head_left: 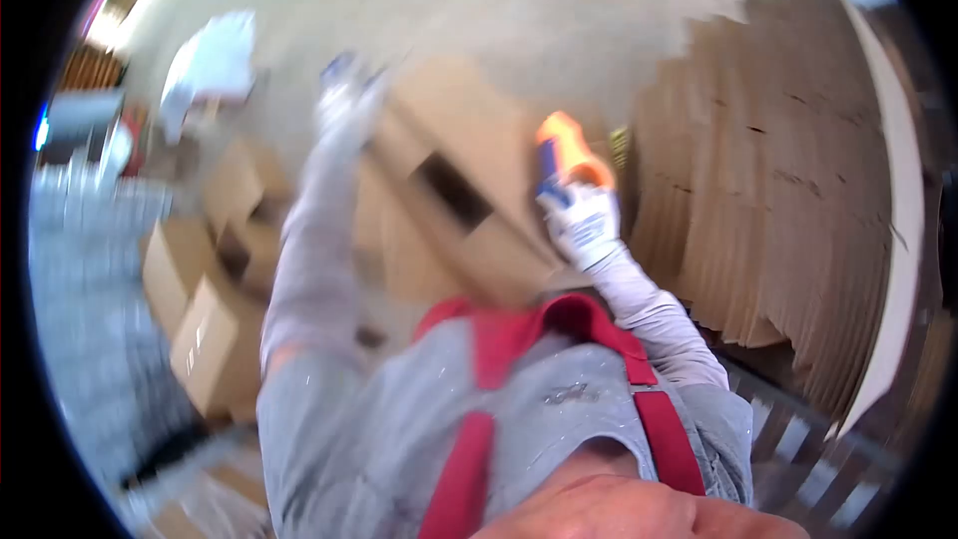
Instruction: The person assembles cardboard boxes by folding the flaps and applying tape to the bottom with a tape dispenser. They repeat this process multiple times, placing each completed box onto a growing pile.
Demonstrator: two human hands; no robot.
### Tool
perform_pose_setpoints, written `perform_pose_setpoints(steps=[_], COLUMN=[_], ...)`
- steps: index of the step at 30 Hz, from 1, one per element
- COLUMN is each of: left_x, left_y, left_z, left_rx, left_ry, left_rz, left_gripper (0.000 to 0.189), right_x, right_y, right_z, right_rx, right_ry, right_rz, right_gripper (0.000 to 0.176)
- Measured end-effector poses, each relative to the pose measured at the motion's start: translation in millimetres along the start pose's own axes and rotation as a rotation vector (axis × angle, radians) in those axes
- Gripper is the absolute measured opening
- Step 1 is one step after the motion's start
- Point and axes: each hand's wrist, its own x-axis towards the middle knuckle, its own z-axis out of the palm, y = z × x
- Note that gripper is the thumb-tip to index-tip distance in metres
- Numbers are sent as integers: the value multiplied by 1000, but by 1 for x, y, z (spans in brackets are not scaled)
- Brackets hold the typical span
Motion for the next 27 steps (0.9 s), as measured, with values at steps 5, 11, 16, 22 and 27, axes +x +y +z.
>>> perform_pose_setpoints(steps=[5,11,16,22,27], left_x=[6,-3,5,-24,-34], left_y=[23,27,-3,-4,38], left_z=[68,67,71,10,-9], left_rx=[272,235,66,-985,-633], left_ry=[-141,-224,-247,-387,-1052], left_rz=[-93,-108,-7,-245,-138], left_gripper=[69,63,56,43,37], right_x=[-1,34,25,9,3], right_y=[3,-45,-50,-32,-26], right_z=[-23,-61,40,50,46], right_rx=[335,1647,1638,1800,1616], right_ry=[-18,219,-106,-116,-167], right_rz=[109,362,379,326,236], right_gripper=[33,29,28,25,22])
